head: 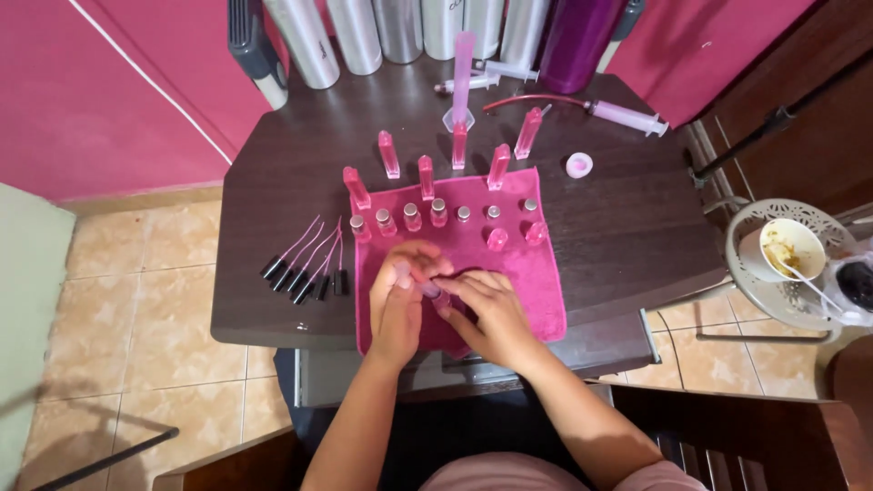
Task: Filling small perfume sample vials with pink liquid using a plastic syringe
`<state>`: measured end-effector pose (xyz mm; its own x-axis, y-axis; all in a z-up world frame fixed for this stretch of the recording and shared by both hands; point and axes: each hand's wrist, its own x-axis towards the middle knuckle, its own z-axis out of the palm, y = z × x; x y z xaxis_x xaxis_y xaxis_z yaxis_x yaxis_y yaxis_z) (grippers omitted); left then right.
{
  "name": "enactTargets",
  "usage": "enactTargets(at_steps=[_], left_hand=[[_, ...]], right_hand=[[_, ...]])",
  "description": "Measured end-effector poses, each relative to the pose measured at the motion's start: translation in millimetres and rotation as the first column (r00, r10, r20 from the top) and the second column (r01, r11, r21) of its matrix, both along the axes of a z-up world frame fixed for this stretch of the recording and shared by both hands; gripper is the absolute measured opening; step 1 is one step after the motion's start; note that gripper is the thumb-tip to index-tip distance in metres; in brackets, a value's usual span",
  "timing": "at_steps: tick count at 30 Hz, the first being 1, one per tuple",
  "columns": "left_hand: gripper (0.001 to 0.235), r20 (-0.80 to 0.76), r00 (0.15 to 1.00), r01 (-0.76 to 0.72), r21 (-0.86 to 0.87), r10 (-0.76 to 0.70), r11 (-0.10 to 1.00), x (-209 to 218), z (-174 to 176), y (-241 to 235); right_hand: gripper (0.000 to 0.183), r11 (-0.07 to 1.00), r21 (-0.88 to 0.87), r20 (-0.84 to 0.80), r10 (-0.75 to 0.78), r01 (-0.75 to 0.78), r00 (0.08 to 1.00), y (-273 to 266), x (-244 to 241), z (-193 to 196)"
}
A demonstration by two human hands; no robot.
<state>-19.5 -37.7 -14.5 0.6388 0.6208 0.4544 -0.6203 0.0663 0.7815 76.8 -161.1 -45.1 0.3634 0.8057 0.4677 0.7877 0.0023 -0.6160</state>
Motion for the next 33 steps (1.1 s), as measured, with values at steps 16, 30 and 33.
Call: enactTargets(at_steps=[16, 30, 33], left_hand=[[0.032, 0.065, 0.996, 0.059, -0.054, -0.056, 0.997, 10.3, -13.2, -8.9], [0.032, 0.07, 0.997, 0.015, 0.057, -0.019, 0.998, 4.6, -13.8, -5.3], [0.033, 0.042, 0.998, 0.053, 0.038, -0.054, 0.998, -0.4, -5.7, 0.4]], right_hand=[[0.017, 0.988, -0.13, -0.041, 0.074, -0.078, 0.996, -4.1, 3.7, 23.0], [0.02, 0.989, -0.139, 0.019, 0.049, -0.046, 0.999, -2.2, 0.9, 19.8], [0.017, 0.981, -0.192, -0.029, 0.023, -0.028, 0.999, 0.3, -0.2, 19.7]])
